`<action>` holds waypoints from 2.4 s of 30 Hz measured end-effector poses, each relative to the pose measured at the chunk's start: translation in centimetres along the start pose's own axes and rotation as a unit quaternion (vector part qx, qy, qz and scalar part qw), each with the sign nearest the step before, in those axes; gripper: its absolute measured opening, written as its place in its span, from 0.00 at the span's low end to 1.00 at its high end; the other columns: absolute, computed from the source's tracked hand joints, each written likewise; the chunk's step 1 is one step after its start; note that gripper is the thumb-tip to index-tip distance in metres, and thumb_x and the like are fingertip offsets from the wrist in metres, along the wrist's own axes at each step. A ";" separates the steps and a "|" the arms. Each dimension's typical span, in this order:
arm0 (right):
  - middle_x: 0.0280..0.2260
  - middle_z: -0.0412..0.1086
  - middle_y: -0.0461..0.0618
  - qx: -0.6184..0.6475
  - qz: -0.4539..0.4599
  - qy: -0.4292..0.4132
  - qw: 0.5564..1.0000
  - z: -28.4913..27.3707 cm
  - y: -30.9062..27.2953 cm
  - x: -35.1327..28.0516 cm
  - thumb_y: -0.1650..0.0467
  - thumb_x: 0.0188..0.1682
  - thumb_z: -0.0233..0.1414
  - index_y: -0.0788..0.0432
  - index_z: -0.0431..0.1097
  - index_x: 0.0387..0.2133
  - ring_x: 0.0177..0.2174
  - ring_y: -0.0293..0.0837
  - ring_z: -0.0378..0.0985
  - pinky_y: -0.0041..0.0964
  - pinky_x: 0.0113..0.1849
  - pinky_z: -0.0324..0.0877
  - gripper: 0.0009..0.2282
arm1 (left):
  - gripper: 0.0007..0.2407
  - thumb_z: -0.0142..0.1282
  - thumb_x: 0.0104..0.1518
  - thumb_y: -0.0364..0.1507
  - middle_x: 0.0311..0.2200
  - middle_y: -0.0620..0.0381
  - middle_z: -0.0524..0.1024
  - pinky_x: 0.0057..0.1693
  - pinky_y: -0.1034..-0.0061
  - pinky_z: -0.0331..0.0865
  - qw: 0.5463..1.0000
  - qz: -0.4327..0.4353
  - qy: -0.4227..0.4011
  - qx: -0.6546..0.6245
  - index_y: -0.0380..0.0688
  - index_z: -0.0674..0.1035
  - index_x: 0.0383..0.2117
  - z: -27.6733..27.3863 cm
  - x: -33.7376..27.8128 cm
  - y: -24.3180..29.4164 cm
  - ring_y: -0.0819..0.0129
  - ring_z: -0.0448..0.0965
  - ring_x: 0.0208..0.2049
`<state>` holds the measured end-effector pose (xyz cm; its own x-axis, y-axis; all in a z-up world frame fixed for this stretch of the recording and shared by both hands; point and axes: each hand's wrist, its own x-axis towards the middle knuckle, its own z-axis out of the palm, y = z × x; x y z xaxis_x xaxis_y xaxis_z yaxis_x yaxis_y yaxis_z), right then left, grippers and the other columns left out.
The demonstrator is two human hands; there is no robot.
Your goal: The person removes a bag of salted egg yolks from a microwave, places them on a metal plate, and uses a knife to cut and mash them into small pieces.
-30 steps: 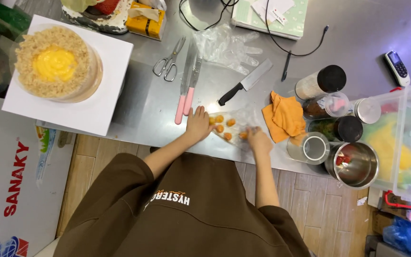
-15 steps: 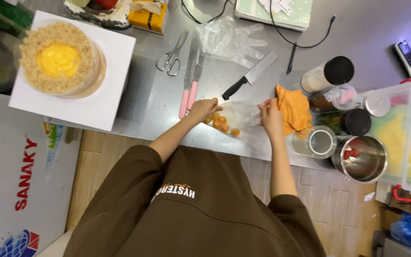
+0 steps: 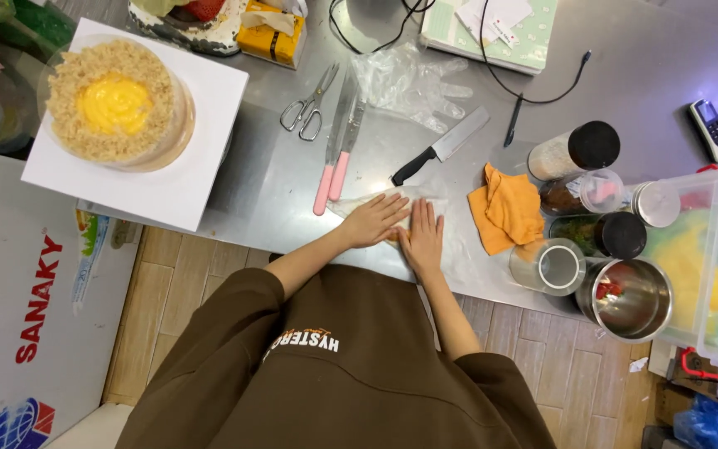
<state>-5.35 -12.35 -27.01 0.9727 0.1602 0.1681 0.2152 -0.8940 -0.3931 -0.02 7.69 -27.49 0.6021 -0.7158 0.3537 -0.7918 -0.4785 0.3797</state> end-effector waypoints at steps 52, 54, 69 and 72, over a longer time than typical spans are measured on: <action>0.49 0.71 0.63 0.138 0.144 0.124 0.972 -8.5 0.4 -3.0 0.73 0.52 0.52 0.56 0.55 0.68 0.45 0.61 0.76 0.46 0.45 0.71 0.28 | 0.15 0.61 0.52 0.25 0.51 0.52 0.72 0.52 0.58 0.68 0.989 -0.133 0.061 -0.032 0.46 0.77 0.47 -3.7 8.4 -5.9 0.53 0.73 0.51; 0.47 0.70 0.63 0.136 0.138 0.149 0.970 -7.7 0.0 -1.5 0.72 0.55 0.51 0.55 0.54 0.68 0.42 0.62 0.75 0.47 0.42 0.71 0.27 | 0.19 0.62 0.50 0.25 0.56 0.48 0.70 0.54 0.57 0.66 0.986 -0.144 0.062 -0.053 0.45 0.75 0.51 -4.4 6.8 -4.9 0.50 0.71 0.55; 0.37 0.67 0.59 0.032 0.133 0.099 0.986 -5.3 1.1 0.0 0.72 0.56 0.49 0.48 0.52 0.70 0.31 0.59 0.73 0.49 0.33 0.70 0.27 | 0.13 0.59 0.57 0.27 0.60 0.51 0.69 0.59 0.64 0.69 0.939 -0.297 0.115 -0.130 0.43 0.78 0.49 -12.4 -3.9 2.0 0.55 0.72 0.58; 0.35 0.68 0.59 -0.017 0.172 0.018 0.985 -5.8 1.6 -0.2 0.72 0.54 0.52 0.45 0.55 0.68 0.31 0.59 0.73 0.51 0.33 0.70 0.27 | 0.13 0.58 0.58 0.27 0.60 0.52 0.68 0.56 0.66 0.72 0.923 -0.332 0.100 -0.165 0.44 0.78 0.49 -12.2 -4.0 3.2 0.55 0.71 0.59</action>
<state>-5.71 -16.26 -22.46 0.9837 -0.1685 0.0631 -0.1293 -0.9061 -0.4027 -3.73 15.24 -17.31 0.9766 -0.1961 0.0878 -0.1869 -0.5737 0.7975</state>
